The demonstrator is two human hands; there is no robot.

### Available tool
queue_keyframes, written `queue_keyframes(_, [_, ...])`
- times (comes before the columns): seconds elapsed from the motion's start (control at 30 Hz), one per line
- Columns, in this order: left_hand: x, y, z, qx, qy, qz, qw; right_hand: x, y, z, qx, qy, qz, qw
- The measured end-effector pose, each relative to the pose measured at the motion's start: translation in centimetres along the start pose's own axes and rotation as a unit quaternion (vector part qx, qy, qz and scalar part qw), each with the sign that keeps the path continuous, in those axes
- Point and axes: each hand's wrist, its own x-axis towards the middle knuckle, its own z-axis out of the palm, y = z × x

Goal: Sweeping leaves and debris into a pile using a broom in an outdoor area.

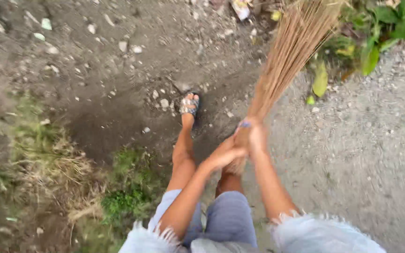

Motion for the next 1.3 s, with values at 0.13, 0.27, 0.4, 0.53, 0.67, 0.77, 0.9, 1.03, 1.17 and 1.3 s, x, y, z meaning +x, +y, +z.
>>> queue_keyframes(0.13, [-7.7, -7.7, -9.5, -0.357, 0.182, -0.117, 0.908, -9.1, 5.1, 12.7, 0.148, -0.287, 0.148, 0.935])
queue_keyframes(0.27, [-10.9, -16.4, -12.7, -0.271, 0.211, -0.117, 0.932, -18.0, 2.8, 22.9, -0.04, -0.246, 0.219, 0.943])
queue_keyframes(0.4, [1.8, -17.2, -11.0, -0.185, 0.175, -0.117, 0.96, -3.3, 8.3, 18.6, -0.222, -0.194, 0.172, 0.94])
queue_keyframes(0.53, [10.6, -6.2, -5.1, -0.091, 0.019, -0.072, 0.993, 7.9, 2.6, 8.5, -0.15, -0.184, -0.057, 0.97])
queue_keyframes(0.67, [10.0, 1.8, -3.6, 0.038, -0.078, -0.029, 0.996, 9.0, -5.9, 3.2, 0.081, -0.096, 0.034, 0.992])
queue_keyframes(0.77, [-0.8, 6.9, -9.8, -0.021, -0.072, -0.059, 0.995, -2.5, -6.0, 8.5, -0.031, -0.065, -0.003, 0.997])
queue_keyframes(0.9, [-10.4, -3.4, -13.5, -0.117, 0.01, -0.05, 0.992, -13.1, 1.4, 16.2, 0.006, -0.098, 0.144, 0.985])
queue_keyframes(1.03, [-11.9, -7.9, -14.8, -0.236, 0.24, -0.124, 0.933, -16.9, 5.6, 25.2, -0.175, -0.22, 0.25, 0.926])
queue_keyframes(1.17, [1.6, -9.5, -12.4, -0.366, 0.3, -0.164, 0.866, -4.9, 5.1, 23.0, 0.04, -0.388, 0.133, 0.911])
queue_keyframes(1.3, [11.6, 3.6, -7.0, -0.295, 0.099, -0.13, 0.941, 4.7, -10.6, 13.7, -0.444, -0.226, -0.118, 0.859])
